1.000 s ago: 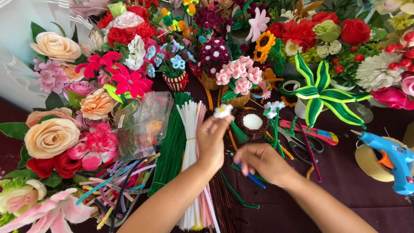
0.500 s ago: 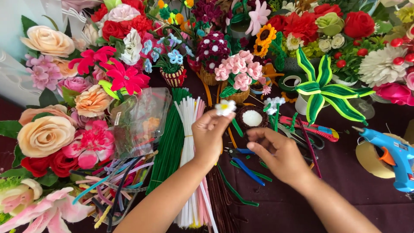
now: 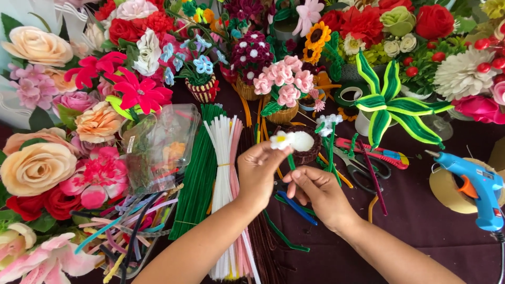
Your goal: Gluing small white artificial flowers onto stems and preparing craft wires using pliers
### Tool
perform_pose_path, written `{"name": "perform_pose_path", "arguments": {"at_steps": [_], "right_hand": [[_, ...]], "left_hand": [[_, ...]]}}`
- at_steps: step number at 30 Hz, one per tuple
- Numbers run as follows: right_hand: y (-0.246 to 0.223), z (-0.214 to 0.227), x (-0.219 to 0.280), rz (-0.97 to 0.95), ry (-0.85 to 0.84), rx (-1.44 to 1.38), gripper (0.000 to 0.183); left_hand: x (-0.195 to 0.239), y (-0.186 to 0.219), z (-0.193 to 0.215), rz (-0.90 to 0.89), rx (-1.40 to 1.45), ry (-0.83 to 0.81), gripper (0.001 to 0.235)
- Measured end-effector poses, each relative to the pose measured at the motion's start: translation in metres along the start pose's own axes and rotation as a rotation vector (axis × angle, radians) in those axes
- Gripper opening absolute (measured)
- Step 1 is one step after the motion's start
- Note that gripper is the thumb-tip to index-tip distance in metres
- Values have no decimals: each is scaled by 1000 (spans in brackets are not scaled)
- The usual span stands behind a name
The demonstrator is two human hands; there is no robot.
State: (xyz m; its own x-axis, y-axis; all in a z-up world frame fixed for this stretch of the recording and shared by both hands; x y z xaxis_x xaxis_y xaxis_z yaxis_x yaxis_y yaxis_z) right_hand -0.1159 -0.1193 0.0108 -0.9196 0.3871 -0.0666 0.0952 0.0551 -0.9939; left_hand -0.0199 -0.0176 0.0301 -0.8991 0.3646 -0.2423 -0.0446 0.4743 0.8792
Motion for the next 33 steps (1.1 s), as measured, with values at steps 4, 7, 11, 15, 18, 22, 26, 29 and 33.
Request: {"name": "perform_pose_path", "arguments": {"at_steps": [4, 7, 11, 15, 18, 22, 26, 29, 33], "right_hand": [[1, 2, 1, -98, -121, 26, 30], [5, 3, 5, -181, -246, 239, 29], [-4, 12, 2, 12, 16, 648, 31], [-23, 11, -1, 203, 154, 594, 10], [-25, 8, 0, 332, 169, 524, 13], [-19, 9, 0, 342, 200, 426, 11], [-11, 8, -3, 251, 195, 343, 14], [-1, 11, -6, 219, 170, 215, 15], [-14, 6, -4, 210, 178, 211, 12]], "left_hand": [[-7, 8, 3, -6, -11, 84, 8], [-17, 19, 14, -33, -13, 142, 8], [-28, 16, 30, -148, -59, 171, 10], [-15, 22, 14, -139, -82, 118, 11], [-7, 18, 8, -176, -174, 53, 10], [3, 9, 4, -204, -246, -56, 9], [8, 0, 7, -254, -311, -82, 7], [8, 7, 3, -221, -273, -71, 7], [5, 1, 4, -203, -254, -80, 7]]}}
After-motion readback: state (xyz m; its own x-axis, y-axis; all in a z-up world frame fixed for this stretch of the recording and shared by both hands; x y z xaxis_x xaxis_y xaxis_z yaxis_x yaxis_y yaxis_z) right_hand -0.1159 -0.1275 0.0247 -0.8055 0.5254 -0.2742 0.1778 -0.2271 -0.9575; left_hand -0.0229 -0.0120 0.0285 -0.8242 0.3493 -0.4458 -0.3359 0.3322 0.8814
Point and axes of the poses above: each hand's wrist, its own x-axis away from the middle knuckle, its own z-axis out of the back of the hand, y = z × x, the point moved 3 cm from there along -x, towards the middle knuckle, and after that the axes turned 4 degrees about -z, right-handed, at the moved point
